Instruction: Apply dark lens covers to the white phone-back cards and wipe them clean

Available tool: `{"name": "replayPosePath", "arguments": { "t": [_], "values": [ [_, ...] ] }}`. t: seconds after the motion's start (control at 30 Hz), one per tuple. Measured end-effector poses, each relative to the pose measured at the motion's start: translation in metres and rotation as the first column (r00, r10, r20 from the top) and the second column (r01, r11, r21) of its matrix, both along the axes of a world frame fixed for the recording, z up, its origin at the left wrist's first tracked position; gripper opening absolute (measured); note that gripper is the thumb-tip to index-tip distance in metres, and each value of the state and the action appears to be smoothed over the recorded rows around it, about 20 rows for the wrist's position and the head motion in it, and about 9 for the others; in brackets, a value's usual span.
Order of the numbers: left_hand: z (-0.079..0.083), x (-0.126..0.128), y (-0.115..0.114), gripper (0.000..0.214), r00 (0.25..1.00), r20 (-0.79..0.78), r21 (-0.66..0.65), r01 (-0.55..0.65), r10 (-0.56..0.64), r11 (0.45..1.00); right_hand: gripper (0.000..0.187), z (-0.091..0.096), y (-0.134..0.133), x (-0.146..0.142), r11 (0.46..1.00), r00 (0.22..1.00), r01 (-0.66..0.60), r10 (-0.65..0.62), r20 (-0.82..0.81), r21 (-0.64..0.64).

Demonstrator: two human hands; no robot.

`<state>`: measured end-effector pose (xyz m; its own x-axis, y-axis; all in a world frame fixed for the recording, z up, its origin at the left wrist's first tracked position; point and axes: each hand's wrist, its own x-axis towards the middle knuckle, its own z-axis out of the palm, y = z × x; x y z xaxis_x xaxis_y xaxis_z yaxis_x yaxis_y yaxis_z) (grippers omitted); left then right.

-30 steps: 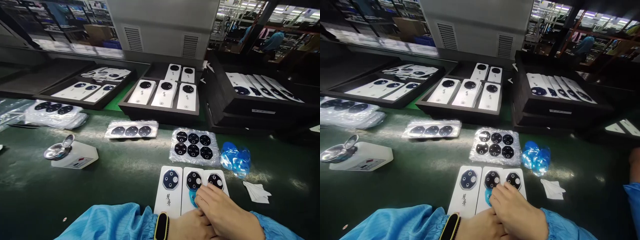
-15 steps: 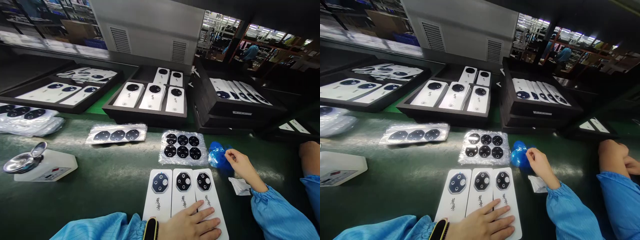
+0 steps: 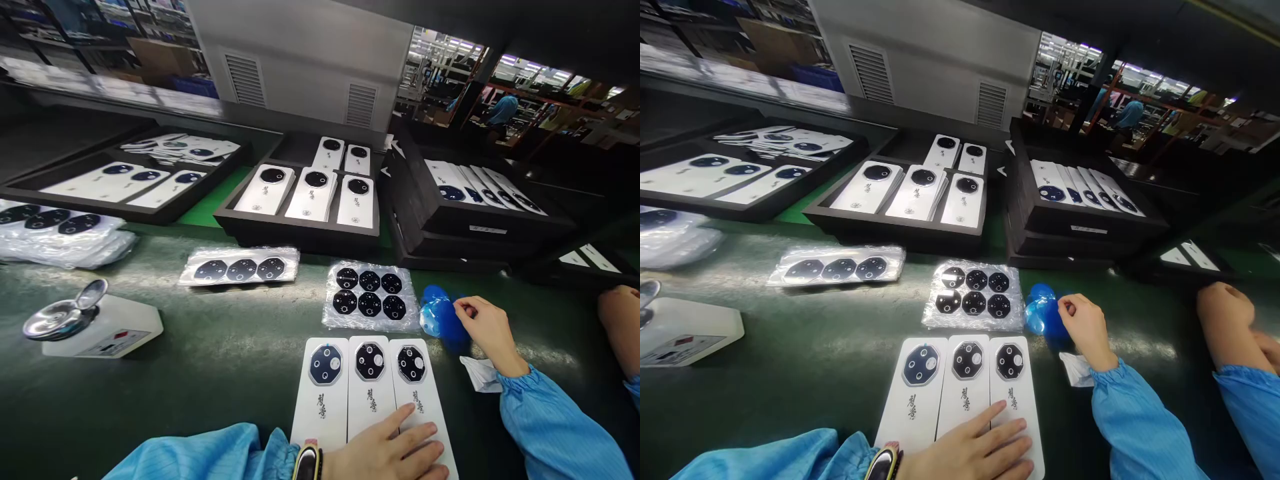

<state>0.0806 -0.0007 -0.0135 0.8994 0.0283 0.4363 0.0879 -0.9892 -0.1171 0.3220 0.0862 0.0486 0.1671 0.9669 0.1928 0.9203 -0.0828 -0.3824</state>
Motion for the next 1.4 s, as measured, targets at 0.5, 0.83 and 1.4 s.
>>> {"name": "replayPosePath", "arguments": {
  "t": [0.5,0.83,1.4],
  "values": [
    [0.011,-0.050,0.004,0.035,0.996,-0.041,-0.037,-0.080,0.078,0.996,0.014,0.003,-0.011,-0.117,0.740,0.746,-0.664,0.665,-0.036,-0.107],
    [-0.004,-0.047,0.005,0.038,0.995,-0.039,-0.071,-0.096,0.094,0.993,0.017,-0.013,0.001,-0.187,0.638,0.653,-0.730,0.757,0.024,-0.243],
    [-0.005,-0.048,0.004,0.046,0.991,-0.104,-0.083,-0.090,0.081,0.992,0.018,-0.007,-0.002,-0.187,0.652,0.649,-0.696,0.750,0.123,-0.300]
  ]
}}
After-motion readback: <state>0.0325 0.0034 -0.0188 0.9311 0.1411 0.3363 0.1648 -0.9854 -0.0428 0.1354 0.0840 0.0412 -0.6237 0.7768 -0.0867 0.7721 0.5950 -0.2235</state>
